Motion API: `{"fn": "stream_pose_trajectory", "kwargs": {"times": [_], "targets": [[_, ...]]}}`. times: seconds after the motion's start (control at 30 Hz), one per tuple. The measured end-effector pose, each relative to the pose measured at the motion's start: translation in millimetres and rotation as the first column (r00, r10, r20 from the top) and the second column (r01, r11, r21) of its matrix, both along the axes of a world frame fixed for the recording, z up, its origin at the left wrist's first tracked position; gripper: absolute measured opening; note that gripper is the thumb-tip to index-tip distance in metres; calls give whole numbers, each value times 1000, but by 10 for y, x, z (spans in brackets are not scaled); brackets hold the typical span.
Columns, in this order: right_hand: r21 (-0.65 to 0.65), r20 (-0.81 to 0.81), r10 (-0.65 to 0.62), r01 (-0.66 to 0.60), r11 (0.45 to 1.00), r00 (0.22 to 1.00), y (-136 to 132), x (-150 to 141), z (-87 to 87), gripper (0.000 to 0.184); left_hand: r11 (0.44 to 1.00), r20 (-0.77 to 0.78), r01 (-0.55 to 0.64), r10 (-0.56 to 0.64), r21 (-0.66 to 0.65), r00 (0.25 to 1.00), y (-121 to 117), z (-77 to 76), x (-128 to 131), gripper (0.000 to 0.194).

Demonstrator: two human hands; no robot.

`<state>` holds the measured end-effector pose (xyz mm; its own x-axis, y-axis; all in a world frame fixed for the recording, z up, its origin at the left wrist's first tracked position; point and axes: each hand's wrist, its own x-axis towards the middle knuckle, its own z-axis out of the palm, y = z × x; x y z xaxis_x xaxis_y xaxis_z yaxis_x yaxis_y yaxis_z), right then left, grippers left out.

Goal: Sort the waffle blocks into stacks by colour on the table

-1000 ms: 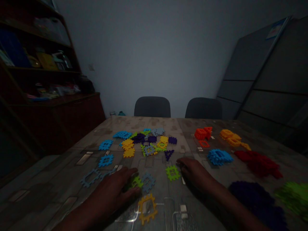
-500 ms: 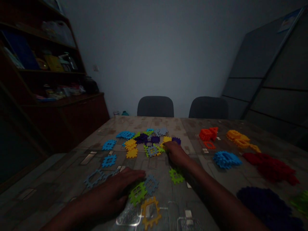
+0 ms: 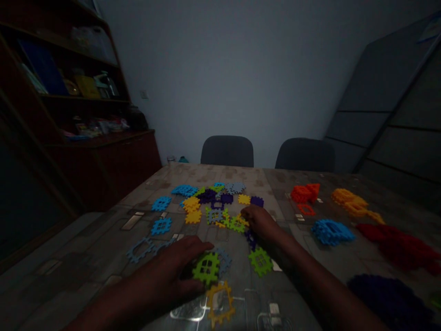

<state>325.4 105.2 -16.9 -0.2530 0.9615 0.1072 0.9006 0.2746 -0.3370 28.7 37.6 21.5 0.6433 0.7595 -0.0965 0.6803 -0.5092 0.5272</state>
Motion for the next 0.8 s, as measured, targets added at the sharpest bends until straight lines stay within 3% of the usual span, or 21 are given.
{"fn": "stream_pose_trajectory", "kwargs": {"times": [0.1, 0.23, 0.37, 0.43, 0.5, 0.57, 0.67, 0.8], "targets": [[-34, 1, 46, -45, 998, 999, 24, 6, -13, 31, 998, 70, 41, -44, 53, 997, -96, 30, 119, 52], [-68, -2, 54, -54, 996, 999, 23, 34, 1, 34, 979, 46, 143, -151, 145, 987, -279, -25, 373, 45], [-45, 28, 16, -14, 999, 999, -11, 23, 48, 39, 886, -100, 281, -263, 369, 960, -392, -349, 707, 54], [-32, 58, 22, -20, 999, 998, -54, -33, 77, 37, 835, -196, 326, -265, 443, 944, -416, -526, 867, 42], [-28, 99, 37, -34, 999, 994, -102, -112, 105, 38, 818, -269, 346, -244, 460, 932, -434, -620, 974, 31], [-34, 141, 42, -38, 999, 989, -137, -192, 131, 43, 841, -266, 341, -245, 420, 932, -448, -595, 1000, 39], [-49, 177, 43, -35, 998, 983, -148, -280, 160, 45, 911, -137, 257, -224, 323, 965, -438, -401, 901, 53], [-42, 175, 75, -69, 997, 982, -156, -331, 176, 42, 973, 26, 79, -87, 218, 996, -288, -173, 703, 23]]}}
